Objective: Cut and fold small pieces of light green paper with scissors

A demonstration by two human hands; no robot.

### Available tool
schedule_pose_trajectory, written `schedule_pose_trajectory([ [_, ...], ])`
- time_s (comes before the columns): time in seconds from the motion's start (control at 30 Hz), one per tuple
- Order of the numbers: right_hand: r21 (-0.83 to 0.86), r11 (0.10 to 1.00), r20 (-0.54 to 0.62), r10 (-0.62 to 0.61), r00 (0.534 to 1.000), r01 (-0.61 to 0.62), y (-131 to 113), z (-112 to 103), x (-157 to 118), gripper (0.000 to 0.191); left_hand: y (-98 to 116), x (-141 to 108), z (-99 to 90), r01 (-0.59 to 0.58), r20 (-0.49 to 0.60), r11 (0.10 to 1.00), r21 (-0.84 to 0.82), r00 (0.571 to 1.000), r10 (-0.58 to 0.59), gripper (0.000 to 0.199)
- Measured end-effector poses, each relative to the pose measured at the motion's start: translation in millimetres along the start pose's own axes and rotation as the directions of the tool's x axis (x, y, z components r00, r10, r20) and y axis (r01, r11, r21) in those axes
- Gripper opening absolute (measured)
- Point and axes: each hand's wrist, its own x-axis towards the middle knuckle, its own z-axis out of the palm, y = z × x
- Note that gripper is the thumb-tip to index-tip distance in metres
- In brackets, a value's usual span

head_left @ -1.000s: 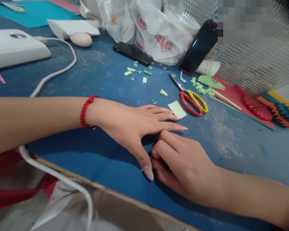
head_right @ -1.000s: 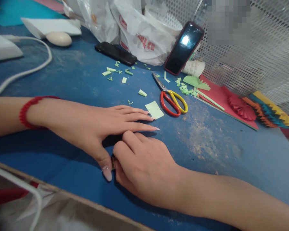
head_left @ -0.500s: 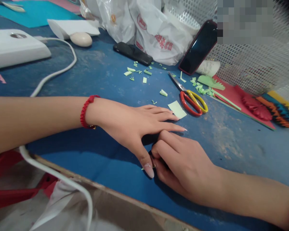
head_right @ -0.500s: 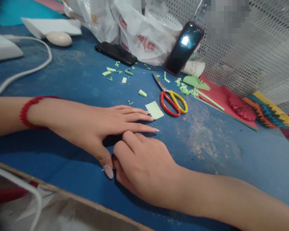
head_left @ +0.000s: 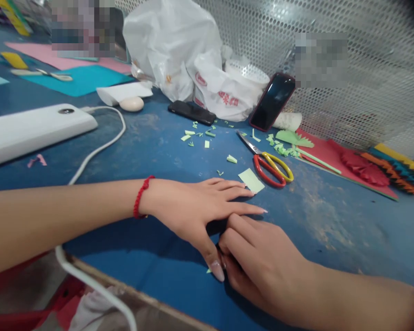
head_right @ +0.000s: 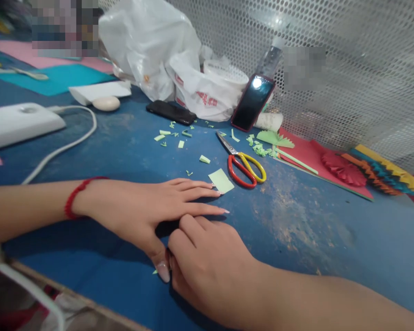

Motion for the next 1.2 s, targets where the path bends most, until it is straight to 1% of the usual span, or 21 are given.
schedule_pose_trajectory([
  [0.1,-0.004,1.000,-0.009,0.004,1.000,-0.004,-0.6,1.4,1.0,0.020,0.8,-0.2,-1.7,-0.003,0.000,1.000,-0.006,1.000,0.003,0.103],
  [0.27,0.005,1.000,0.031,0.021,0.999,-0.021,-0.7,4.5,0.3,0.013,0.0,0.0,-1.1,-0.017,-0.004,1.000,-0.013,1.000,0.017,0.106],
  [0.47,-0.099,0.995,0.051,0.018,0.999,-0.013,-2.3,3.4,-0.9,0.005,0.5,-1.3,0.6,-0.005,-0.019,1.000,-0.003,1.000,0.005,0.106],
  [0.6,-0.165,0.986,0.098,0.040,0.994,-0.024,-1.9,1.8,-1.3,0.003,0.7,-1.4,0.9,-0.008,-0.026,1.000,-0.008,1.000,0.008,0.107],
  [0.7,-0.208,0.978,0.138,0.058,0.989,-0.028,-0.4,2.9,-1.4,0.005,0.2,-1.3,1.0,-0.018,-0.035,1.000,-0.011,0.999,0.018,0.108],
  [0.9,-0.209,0.978,0.234,0.050,0.971,0.000,0.3,2.5,0.5,0.006,0.3,-1.8,0.7,-0.020,-0.037,1.000,-0.017,0.999,0.020,0.107],
  [1.0,-0.190,0.982,0.217,0.043,0.975,-0.001,0.6,0.0,1.5,0.005,-0.1,-2.2,1.6,-0.007,-0.036,1.000,-0.026,0.999,0.006,0.105],
  [1.07,-0.146,0.989,0.173,0.015,0.985,0.010,3.3,-2.0,2.0,0.005,-1.0,-2.2,2.7,-0.004,-0.041,0.999,-0.037,0.999,0.003,0.106],
  [1.13,-0.047,0.998,0.106,-0.025,0.994,0.030,8.3,-4.5,2.4,0.006,-2.0,-1.9,3.7,0.002,-0.043,0.999,-0.051,0.999,-0.004,0.110],
  [1.2,0.112,0.993,0.020,-0.036,0.999,0.033,14.7,-7.3,2.8,0.007,-2.5,-1.7,4.3,-0.001,-0.054,0.997,-0.071,0.999,-0.003,0.113],
])
